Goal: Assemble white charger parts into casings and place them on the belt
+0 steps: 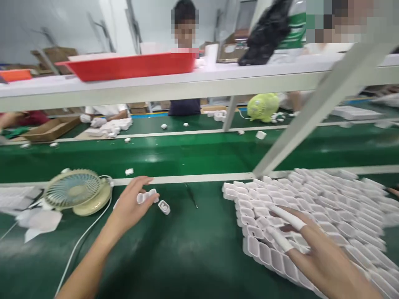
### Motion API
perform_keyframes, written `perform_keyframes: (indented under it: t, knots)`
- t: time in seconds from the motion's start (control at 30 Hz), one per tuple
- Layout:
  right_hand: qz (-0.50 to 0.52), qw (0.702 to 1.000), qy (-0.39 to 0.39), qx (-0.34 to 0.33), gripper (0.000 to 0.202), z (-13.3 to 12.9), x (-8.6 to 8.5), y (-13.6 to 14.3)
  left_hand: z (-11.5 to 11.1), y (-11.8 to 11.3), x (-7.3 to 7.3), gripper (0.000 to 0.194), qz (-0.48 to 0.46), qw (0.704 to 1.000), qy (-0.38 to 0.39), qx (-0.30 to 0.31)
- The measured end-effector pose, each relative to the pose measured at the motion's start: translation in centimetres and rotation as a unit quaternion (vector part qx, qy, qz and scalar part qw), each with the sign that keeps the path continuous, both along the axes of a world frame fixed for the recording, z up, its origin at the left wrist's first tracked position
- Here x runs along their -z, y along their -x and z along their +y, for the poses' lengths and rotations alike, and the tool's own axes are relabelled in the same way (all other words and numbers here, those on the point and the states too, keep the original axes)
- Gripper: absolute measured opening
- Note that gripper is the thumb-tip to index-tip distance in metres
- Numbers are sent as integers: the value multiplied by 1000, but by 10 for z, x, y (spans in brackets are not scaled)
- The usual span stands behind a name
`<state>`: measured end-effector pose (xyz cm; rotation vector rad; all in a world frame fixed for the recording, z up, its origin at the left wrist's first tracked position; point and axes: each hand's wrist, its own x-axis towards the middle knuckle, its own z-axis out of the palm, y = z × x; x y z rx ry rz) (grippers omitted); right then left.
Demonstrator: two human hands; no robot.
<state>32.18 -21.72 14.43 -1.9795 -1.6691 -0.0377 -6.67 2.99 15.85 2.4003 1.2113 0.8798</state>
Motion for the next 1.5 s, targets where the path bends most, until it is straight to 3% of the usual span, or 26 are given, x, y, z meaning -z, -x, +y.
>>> perform_keyframes:
  t: [0.1, 0.23, 0.3, 0.37, 0.47, 0.57, 0.7, 0.8, 0.9, 0.97, 1.03, 1.1, 1.23, 1.37, 1.5]
  knots:
    - [32, 989, 56, -136, 47, 79, -14, 40, 17, 67, 12, 50, 75, 994, 3, -83]
    - [82, 950, 171, -250, 44, 174, -11, 107, 24, 118, 59, 63, 145, 980, 58, -123]
    - [121, 922, 251, -268, 47, 214, -2, 140, 27, 126, 80, 71, 141, 977, 99, -128]
    - [127, 913, 270, -278, 42, 248, 9, 170, 31, 128, 94, 77, 120, 976, 130, -130]
    - [129, 900, 297, -292, 30, 284, 25, 203, 39, 127, 105, 80, 81, 978, 153, -117]
    - [133, 889, 313, -305, 41, 299, 35, 221, 46, 127, 112, 70, 53, 981, 159, -97]
    - [122, 893, 320, -293, 47, 301, 35, 225, 52, 126, 115, 54, 29, 984, 160, -70]
    - [94, 909, 311, -260, 37, 299, 20, 212, 57, 115, 101, 60, 22, 986, 152, -60]
    - [68, 926, 288, -235, 24, 295, -5, 184, 53, 85, 72, 65, 20, 992, 108, -60]
    - [50, 935, 273, -221, 25, 286, -23, 158, 41, 55, 54, 62, 13, 996, 81, -40]
    - [30, 941, 270, -202, 32, 270, -36, 131, 24, 23, 45, 56, -9, 997, 77, -16]
    - [9, 943, 280, -181, 35, 247, -41, 105, 4, -8, 49, 49, -27, 994, 101, 19]
    - [-32, 934, 328, -137, 34, 193, -27, 71, -37, -50, 83, 41, -34, 980, 174, 95]
    - [-61, 923, 362, -117, 31, 155, -7, 59, -71, -72, 114, 36, -24, 961, 238, 137]
    - [-80, 921, 363, -115, 28, 139, 1, 58, -91, -82, 128, 46, -27, 940, 299, 161]
